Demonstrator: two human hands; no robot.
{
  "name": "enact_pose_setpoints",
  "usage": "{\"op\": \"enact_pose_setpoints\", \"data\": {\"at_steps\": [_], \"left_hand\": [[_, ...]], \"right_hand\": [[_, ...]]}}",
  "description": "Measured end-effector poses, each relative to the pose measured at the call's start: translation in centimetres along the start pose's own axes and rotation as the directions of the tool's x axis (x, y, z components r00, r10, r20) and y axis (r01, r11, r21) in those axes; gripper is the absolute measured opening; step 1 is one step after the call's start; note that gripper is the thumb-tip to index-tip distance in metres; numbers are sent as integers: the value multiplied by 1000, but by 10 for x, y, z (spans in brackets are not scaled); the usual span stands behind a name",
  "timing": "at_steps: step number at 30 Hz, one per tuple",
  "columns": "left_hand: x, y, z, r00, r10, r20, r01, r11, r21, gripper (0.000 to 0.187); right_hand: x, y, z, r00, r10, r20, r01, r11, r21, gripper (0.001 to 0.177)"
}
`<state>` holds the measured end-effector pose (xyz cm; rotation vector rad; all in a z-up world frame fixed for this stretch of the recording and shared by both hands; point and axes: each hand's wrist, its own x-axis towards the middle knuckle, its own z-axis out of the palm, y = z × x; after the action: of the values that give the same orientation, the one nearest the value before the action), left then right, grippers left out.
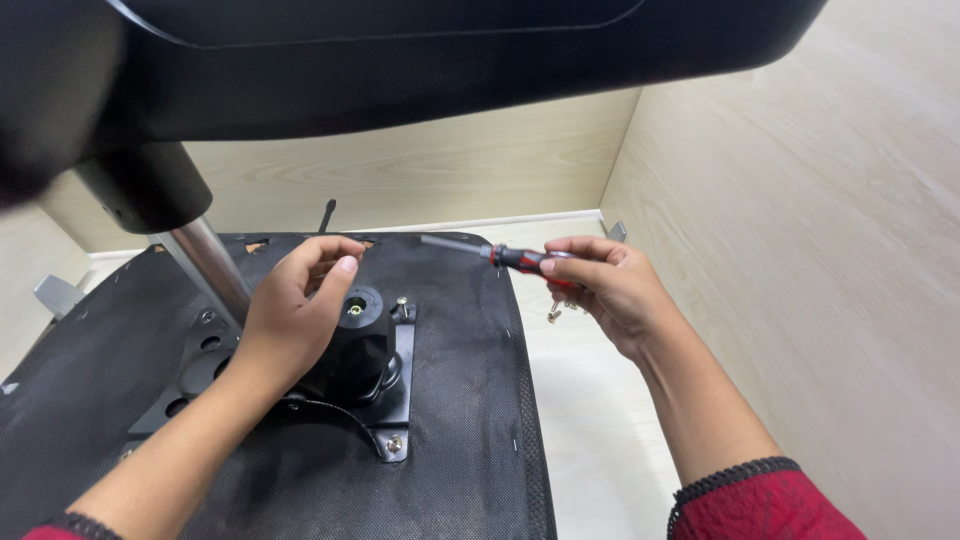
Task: The person attaches a black metal bracket to the underside of an office chair seat using a screwdriver and multiple screws. They position the bracket, insert screws, and tighten them sequentially to secure the bracket to the seat.
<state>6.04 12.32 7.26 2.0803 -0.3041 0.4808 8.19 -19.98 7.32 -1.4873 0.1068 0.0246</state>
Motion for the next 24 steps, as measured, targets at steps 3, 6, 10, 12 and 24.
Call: {"op": "enact_pose_setpoints", "data": {"at_steps": [3,6,10,12,24], "left_hand": [[7,-7,7,995,-96,31,98,993,-59,27],[13,-11,12,986,-166,26,167,985,-53,28],[15,-12,17,952,-298,66,302,952,-52,29],[15,-11,20,928,-365,74,368,929,-29,30],[8,-6,30,958,-282,-57,287,950,121,32]], "right_hand": [[6,-3,1,999,-31,-31,33,996,87,37],[12,-6,3,997,-65,-39,69,990,120,38],[24,-9,3,994,-102,-48,107,986,125,39],[28,-10,1,992,-119,-47,123,985,116,39],[40,-11,-13,991,-132,-11,130,953,273,35]]}}
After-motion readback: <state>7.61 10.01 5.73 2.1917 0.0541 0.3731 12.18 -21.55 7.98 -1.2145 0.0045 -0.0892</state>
